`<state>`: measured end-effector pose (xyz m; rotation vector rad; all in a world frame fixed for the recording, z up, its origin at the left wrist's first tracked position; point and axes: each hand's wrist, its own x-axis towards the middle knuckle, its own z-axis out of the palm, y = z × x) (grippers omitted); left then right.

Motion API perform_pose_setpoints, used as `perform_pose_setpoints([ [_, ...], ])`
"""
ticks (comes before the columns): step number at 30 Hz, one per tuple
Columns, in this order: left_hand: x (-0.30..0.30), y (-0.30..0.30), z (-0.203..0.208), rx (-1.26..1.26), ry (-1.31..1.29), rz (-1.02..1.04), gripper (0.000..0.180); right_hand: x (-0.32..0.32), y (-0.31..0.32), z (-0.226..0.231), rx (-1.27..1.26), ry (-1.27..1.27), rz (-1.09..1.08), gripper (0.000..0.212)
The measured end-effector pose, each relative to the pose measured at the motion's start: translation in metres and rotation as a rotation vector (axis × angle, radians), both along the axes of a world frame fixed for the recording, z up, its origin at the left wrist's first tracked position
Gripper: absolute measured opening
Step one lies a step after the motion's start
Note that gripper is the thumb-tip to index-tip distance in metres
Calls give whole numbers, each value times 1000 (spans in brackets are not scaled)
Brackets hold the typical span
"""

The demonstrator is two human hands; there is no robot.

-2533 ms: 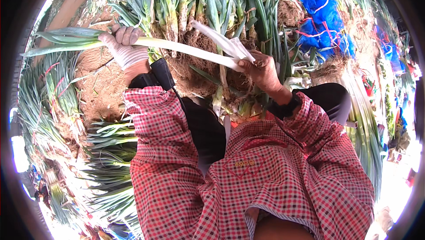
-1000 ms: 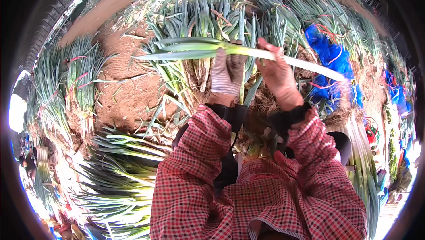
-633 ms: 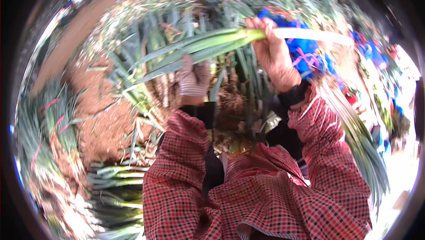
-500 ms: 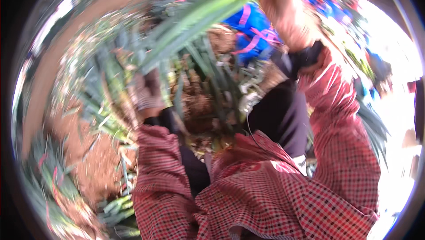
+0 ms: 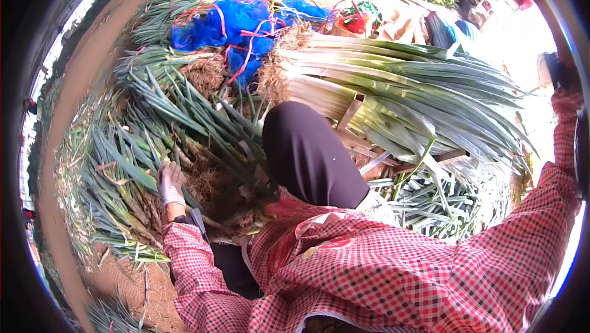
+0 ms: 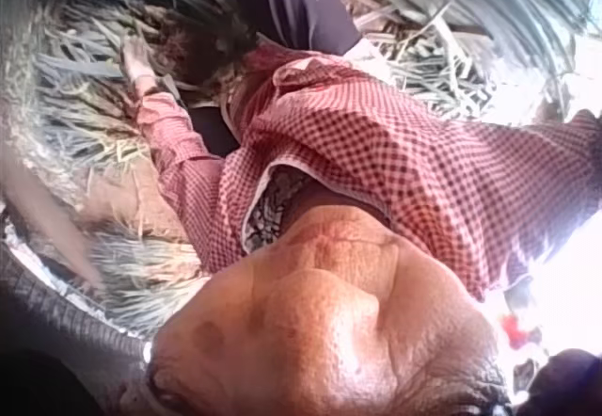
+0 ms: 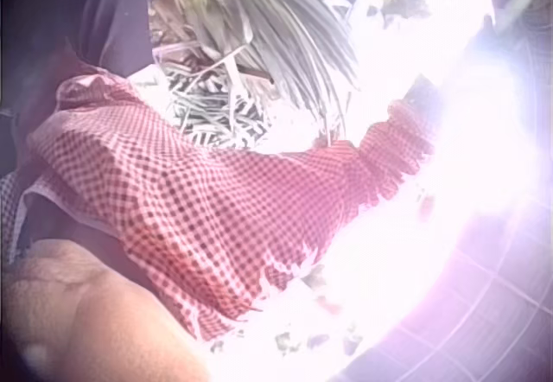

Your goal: The person ties a bundle of green onions with a red strap, moves it aside, and then peels the outer layers from individual green onions by hand, placing them onto a separate pile.

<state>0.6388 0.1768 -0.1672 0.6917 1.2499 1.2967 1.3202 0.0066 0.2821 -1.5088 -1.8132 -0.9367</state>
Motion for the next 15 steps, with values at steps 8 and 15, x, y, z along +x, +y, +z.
perform_pose_setpoints([
  [8,181,74,55,527,540,-337,29,64,104,-226,-883,28,30,30],
  [15,353,148,47,788,851,-429,31,29,140,-340,-1216,87,-174,24],
])
